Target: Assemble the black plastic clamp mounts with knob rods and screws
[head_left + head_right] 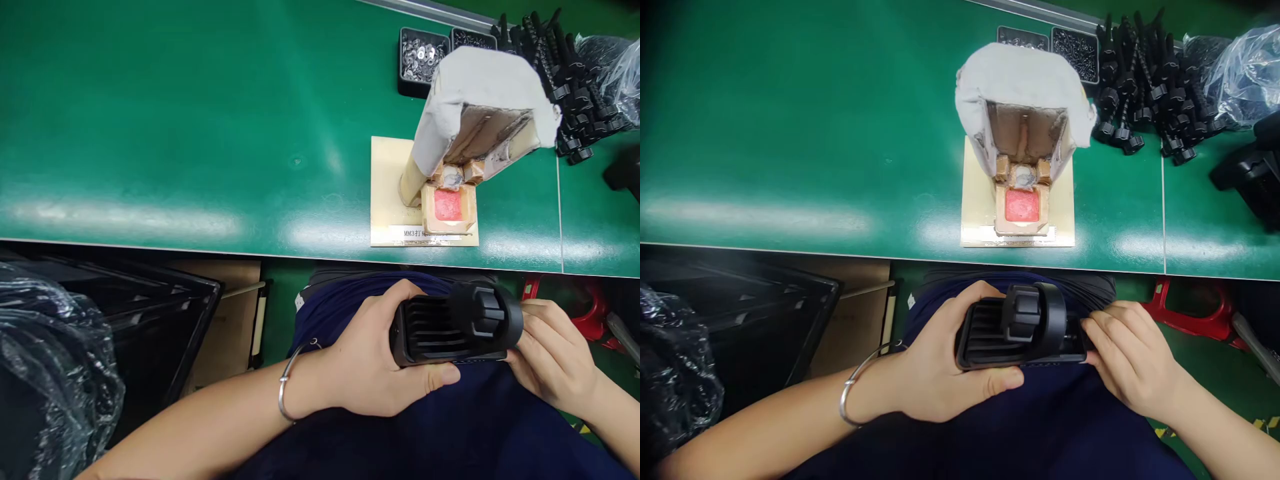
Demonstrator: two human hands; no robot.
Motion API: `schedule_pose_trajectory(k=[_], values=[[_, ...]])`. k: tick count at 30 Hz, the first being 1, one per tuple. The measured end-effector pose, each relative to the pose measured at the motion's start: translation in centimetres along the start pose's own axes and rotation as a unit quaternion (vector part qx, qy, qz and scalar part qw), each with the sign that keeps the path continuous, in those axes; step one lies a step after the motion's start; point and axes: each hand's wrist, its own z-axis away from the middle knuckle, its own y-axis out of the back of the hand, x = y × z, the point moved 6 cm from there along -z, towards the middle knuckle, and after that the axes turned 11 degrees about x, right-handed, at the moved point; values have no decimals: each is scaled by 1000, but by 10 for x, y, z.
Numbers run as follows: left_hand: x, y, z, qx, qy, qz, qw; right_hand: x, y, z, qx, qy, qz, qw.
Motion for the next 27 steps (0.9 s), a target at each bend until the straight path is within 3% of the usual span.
schedule_pose_trajectory(k=[3, 8, 10, 13, 19, 23, 25, 27], values=[[4, -1, 0, -1, -33, -10, 999, 12, -4, -1, -48, -69, -102, 991], [7, -2, -2, -7, -65, 23, 998, 29, -10, -6, -123, -149, -248, 949], [6, 0, -1, 0, -59, 29, 998, 30, -3, -10, -84, -136, -216, 963], [6, 2, 0, -5, -36, 66, 997, 19, 12, -11, -13, -62, -88, 994], [2, 2, -2, -1, -8, 58, 998, -5, 5, 0, -22, 38, 66, 997], [0, 1, -4, 2, -8, 36, 999, 0, -4, 1, -34, 14, 26, 999], [1, 1, -4, -9, -17, 29, 999, 10, -7, -3, -71, -43, -53, 995], [3, 0, -3, -20, -32, 28, 999, 19, -9, -6, -135, -106, -161, 972]])
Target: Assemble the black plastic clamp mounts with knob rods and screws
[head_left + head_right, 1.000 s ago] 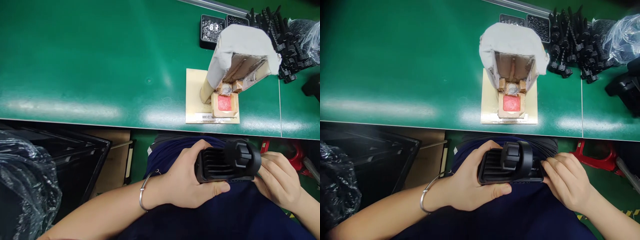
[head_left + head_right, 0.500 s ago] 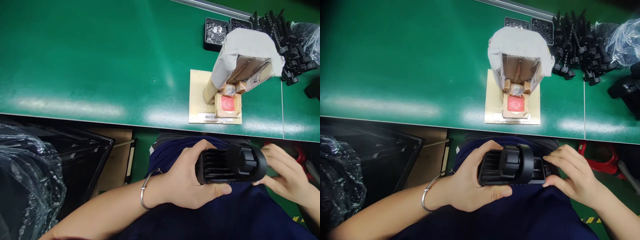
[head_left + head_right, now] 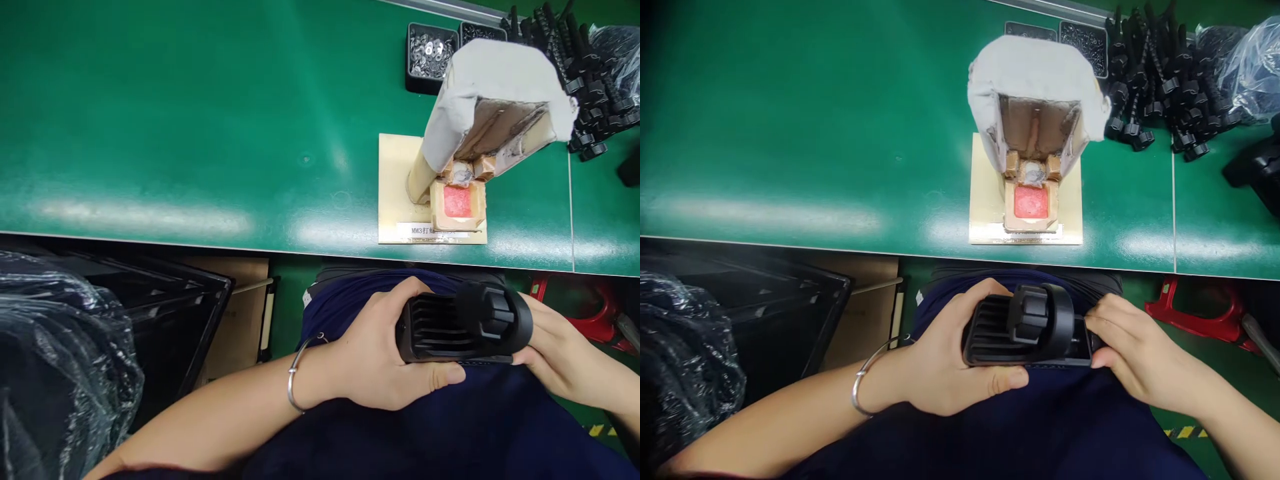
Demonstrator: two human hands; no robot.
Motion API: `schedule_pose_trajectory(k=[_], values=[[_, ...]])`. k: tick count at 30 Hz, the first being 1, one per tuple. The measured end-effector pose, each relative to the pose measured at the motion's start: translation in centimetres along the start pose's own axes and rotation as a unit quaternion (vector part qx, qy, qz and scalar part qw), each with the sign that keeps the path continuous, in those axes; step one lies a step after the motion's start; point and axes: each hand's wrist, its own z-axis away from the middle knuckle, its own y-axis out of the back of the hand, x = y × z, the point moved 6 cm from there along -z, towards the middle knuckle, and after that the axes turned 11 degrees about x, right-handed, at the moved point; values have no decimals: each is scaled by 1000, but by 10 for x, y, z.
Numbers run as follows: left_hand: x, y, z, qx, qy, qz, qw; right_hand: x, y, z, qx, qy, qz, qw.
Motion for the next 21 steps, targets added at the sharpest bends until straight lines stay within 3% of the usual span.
schedule_pose_trajectory(k=[3, 6, 8, 11, 16, 21], values=[[3, 1, 1, 4, -31, 4, 1000, 3, 3, -4, -66, -29, -77, 994], [2, 4, 2, 26, -30, 29, 999, -2, 15, -3, 35, 23, 44, 998], [0, 6, 3, 34, -20, 48, 998, -10, 16, 3, 99, 78, 135, 983], [-3, 6, 3, 35, -10, 37, 999, -15, 4, 10, 103, 109, 172, 974], [-1, 4, 2, 6, -18, -3, 1000, -3, -5, 7, 80, 25, 42, 996], [7, 2, 2, -6, -87, -99, 991, -2, -3, 0, -11, -12, -119, 993]])
